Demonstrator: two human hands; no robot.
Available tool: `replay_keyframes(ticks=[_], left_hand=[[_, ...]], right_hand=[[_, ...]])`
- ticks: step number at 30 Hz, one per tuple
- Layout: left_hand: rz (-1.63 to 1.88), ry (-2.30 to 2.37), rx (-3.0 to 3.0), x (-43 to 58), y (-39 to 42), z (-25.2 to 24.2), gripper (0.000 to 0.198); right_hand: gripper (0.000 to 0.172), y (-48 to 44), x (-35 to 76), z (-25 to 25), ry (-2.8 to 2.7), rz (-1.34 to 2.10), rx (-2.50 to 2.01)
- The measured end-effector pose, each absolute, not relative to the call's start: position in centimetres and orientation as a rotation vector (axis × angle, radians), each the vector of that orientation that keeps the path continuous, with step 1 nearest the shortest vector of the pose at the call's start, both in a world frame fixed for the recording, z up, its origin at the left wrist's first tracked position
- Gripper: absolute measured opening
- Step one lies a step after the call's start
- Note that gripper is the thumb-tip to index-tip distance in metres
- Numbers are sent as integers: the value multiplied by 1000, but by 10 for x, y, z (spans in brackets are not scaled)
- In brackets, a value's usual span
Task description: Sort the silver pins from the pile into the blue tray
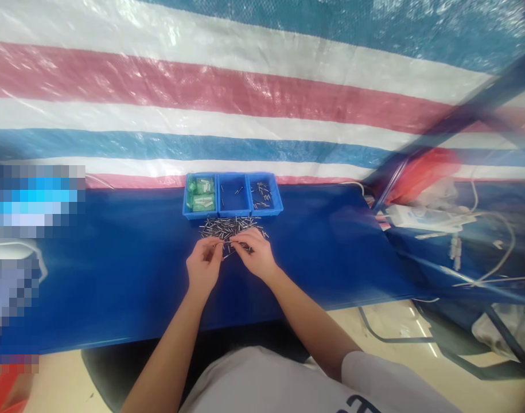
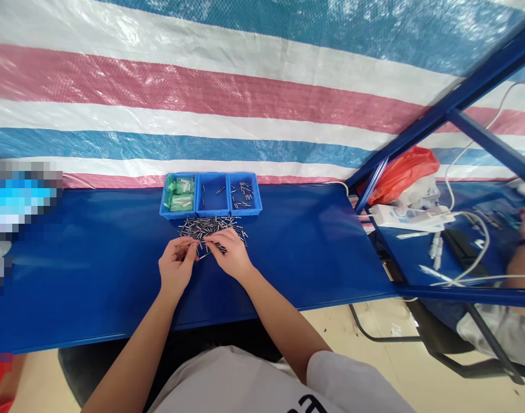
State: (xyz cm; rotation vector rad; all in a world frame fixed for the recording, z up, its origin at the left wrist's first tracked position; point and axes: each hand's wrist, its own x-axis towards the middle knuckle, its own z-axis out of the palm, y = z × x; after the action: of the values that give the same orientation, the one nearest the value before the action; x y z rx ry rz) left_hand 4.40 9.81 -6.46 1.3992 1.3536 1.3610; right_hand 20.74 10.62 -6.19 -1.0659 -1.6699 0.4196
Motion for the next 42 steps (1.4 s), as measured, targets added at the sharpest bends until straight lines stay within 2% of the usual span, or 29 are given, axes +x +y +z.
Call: replay_keyframes(ticks=[11,18,36,42], left_hand=[[1323,1324,1425,44,98,-64,26],[1370,1302,1426,43,98,-65,40],[1343,1367,1424,44,98,-65,28],[1371,1306,1393,43,97,-65,36]], right_hand=[[11,106,208,-59,-1672,444,-1098],[10,106,207,-58,-1658,478,-1133],[9,106,207,-58,-1641,484,-1072],[10,105,206,-57,-1650,500,-1108]])
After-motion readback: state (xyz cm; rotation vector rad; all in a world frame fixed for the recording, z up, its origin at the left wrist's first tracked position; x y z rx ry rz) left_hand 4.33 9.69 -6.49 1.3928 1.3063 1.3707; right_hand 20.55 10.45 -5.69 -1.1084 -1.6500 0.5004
